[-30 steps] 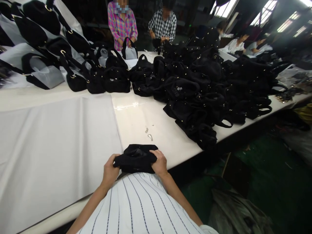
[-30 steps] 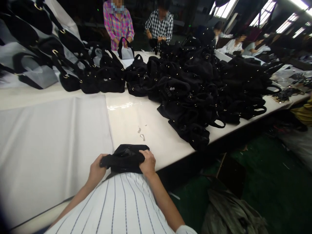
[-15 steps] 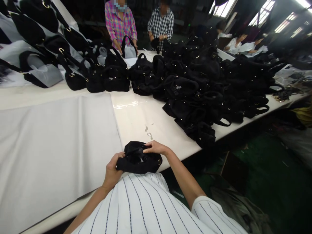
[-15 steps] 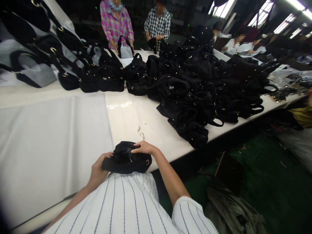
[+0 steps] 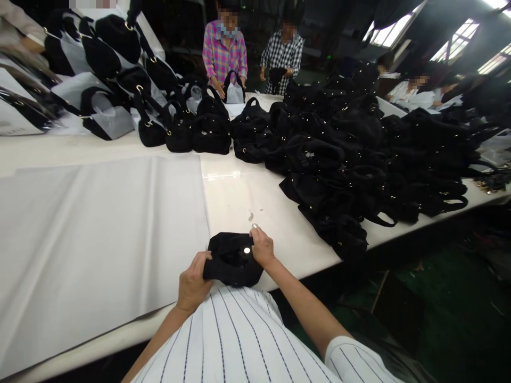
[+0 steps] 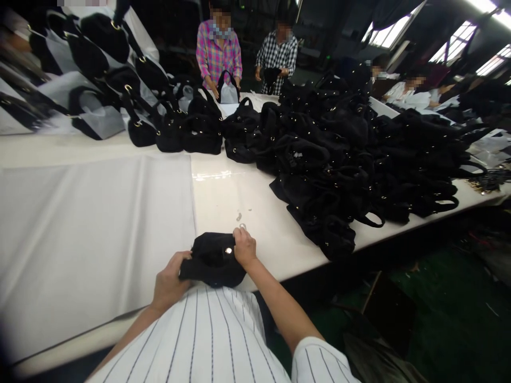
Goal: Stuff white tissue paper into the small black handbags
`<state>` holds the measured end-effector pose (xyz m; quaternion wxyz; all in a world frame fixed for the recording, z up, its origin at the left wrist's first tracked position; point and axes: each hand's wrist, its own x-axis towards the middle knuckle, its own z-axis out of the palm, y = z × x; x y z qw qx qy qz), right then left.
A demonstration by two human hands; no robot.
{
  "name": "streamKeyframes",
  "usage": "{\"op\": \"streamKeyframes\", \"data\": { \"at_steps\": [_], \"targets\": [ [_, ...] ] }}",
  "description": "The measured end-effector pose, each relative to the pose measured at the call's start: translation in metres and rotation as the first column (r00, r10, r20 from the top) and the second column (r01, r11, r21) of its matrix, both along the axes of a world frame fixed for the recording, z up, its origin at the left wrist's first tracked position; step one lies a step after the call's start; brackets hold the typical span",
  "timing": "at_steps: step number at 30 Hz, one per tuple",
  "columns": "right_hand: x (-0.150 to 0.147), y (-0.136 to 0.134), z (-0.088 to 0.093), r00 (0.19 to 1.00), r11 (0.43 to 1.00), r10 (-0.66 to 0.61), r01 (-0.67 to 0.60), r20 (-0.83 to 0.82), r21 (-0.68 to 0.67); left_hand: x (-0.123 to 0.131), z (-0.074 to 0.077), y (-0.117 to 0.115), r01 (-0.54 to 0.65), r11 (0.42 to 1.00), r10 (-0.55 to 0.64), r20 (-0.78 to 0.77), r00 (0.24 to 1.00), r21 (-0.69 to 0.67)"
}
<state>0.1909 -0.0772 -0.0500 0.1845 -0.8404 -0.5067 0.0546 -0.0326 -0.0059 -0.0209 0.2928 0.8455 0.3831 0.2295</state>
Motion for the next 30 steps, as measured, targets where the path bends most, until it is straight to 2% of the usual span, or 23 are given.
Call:
{"op": "streamKeyframes", "data": {
  "at_steps": [2,4,8,10,12,14,16,18,20,22,24,26,28,30],
  "targets": [
    [0.006,0.006,-0.003,0.994,0.998,-0.043,0.046,0.097,-0.034,0.001,0.003,0.001,-0.008,1.000,0.008,-0.041,0.999,0.017],
    [0.006,0.013,-0.010,0.992,0.995,-0.062,0.071,0.111,-0.071,0.001,0.003,0.004,-0.029,1.000,0.029,-0.053,0.998,-0.002],
    [-0.002,0.017,-0.024,0.991,0.980,-0.118,0.106,-0.068,-0.166,0.001,-0.006,0.019,-0.104,0.990,0.105,0.005,0.994,-0.091],
    [-0.002,0.015,-0.023,0.975,0.982,-0.117,0.085,-0.190,-0.167,0.003,-0.011,0.029,-0.165,0.979,0.170,0.029,0.985,-0.122],
    [-0.001,0.009,-0.015,0.953,0.994,-0.081,0.058,-0.293,-0.088,0.007,-0.015,0.037,-0.208,0.968,0.211,0.013,0.977,-0.140],
    [-0.002,0.001,0.001,0.931,0.994,-0.041,0.076,-0.364,0.081,0.013,-0.016,0.042,-0.222,0.964,0.222,-0.020,0.975,-0.146],
    [-0.006,-0.009,0.021,0.919,0.952,0.033,0.091,-0.394,0.293,0.019,-0.016,0.045,-0.218,0.964,0.217,-0.025,0.976,-0.151],
    [-0.014,-0.018,0.041,0.890,0.900,0.168,0.037,-0.424,0.434,0.023,-0.016,0.047,-0.203,0.966,0.206,0.004,0.978,-0.160],
    [-0.026,-0.024,0.055,0.808,0.884,0.319,-0.065,-0.496,0.463,0.026,-0.016,0.049,-0.180,0.970,0.189,0.040,0.981,-0.164],
    [-0.038,-0.024,0.059,0.728,0.896,0.376,-0.129,-0.574,0.424,0.028,-0.014,0.048,-0.168,0.973,0.180,0.062,0.982,-0.155],
    [-0.050,-0.019,0.053,0.716,0.919,0.359,-0.156,-0.599,0.363,0.030,-0.008,0.043,-0.167,0.978,0.176,0.064,0.982,-0.127],
    [-0.061,-0.010,0.038,0.743,0.935,0.338,-0.194,-0.577,0.298,0.034,0.003,0.034,-0.140,0.988,0.143,0.039,0.989,-0.069],
    [-0.069,-0.001,0.021,0.819,0.940,0.335,-0.257,-0.466,0.224,0.037,0.013,0.021,-0.057,0.998,0.057,-0.014,0.998,0.022],
    [-0.074,0.005,0.007,0.888,0.937,0.345,-0.308,-0.305,0.166,0.041,0.021,0.009,0.082,0.988,-0.072,-0.082,0.994,0.130]
  ]
}}
